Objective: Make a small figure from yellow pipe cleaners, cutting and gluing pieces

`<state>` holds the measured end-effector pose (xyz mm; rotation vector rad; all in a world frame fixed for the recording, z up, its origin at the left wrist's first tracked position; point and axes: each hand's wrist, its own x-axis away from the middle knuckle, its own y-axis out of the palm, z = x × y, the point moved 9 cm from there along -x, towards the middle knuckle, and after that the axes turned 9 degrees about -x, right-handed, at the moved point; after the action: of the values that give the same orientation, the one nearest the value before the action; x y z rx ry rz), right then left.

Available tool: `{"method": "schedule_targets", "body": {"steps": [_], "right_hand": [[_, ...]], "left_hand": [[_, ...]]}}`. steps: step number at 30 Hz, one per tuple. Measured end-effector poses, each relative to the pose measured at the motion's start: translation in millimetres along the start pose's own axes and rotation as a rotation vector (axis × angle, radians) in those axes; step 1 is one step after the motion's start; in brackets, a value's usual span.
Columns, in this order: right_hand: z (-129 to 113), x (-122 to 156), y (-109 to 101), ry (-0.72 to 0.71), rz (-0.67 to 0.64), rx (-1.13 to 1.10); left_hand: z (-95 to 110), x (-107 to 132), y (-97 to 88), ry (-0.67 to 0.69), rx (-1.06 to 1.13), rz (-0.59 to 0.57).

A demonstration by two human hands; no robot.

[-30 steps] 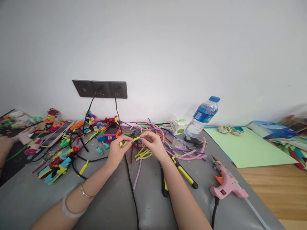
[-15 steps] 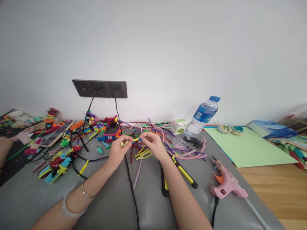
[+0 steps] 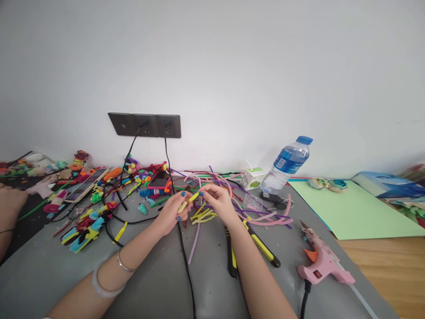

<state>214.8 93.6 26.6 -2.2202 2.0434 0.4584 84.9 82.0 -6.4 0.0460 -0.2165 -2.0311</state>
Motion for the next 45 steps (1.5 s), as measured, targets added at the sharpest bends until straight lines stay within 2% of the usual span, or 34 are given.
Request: {"method": "schedule_targets", "body": {"steps": [2,5,11,14,22,28,31,34,36,40,45], "right_hand": [[-1,0,9,-0.010,-0.079,-0.021],[-4,1,19,-0.036,-0.161,-0.010],[-9,2,22,-0.076,-0.196,0.084],[-5,0,13,-0.049,-0.119,0.114],[-2,-1,-27,-0.075,0.233,0.070],[0,0,-31,-0.079,0.278,0.036],[2,0,-31,-0.064,0.281,0.000],[1,0,-31,-0.066,0.290,-0.005],[0,0,-31,-0.065,0.291,-0.003],[-2,1,-29,-0.061,0.289,0.000],[-4,1,-25,-0.071,0.259,0.042]], "left_hand": [[-4,2,10.0,-0.060,0.039,-0.065],[-3,6,17.7,-0.068,0.024,-0.105],[0,6,18.0,-0.050,0.022,-0.108],[0,4,11.5,-0.064,0.049,-0.048],[-15,3,0.9,-0.254,0.202,0.038],[-17,0,-3.8,-0.239,0.186,0.055],[-8,-2,-9.5,-0.121,-0.063,0.057],[15,0,-11.4,0.151,-0.596,0.089],[23,4,-7.5,0.275,-0.870,0.104],[21,5,-2.0,0.300,-1.098,0.088],[12,7,5.3,0.198,-1.293,-0.004]]}}
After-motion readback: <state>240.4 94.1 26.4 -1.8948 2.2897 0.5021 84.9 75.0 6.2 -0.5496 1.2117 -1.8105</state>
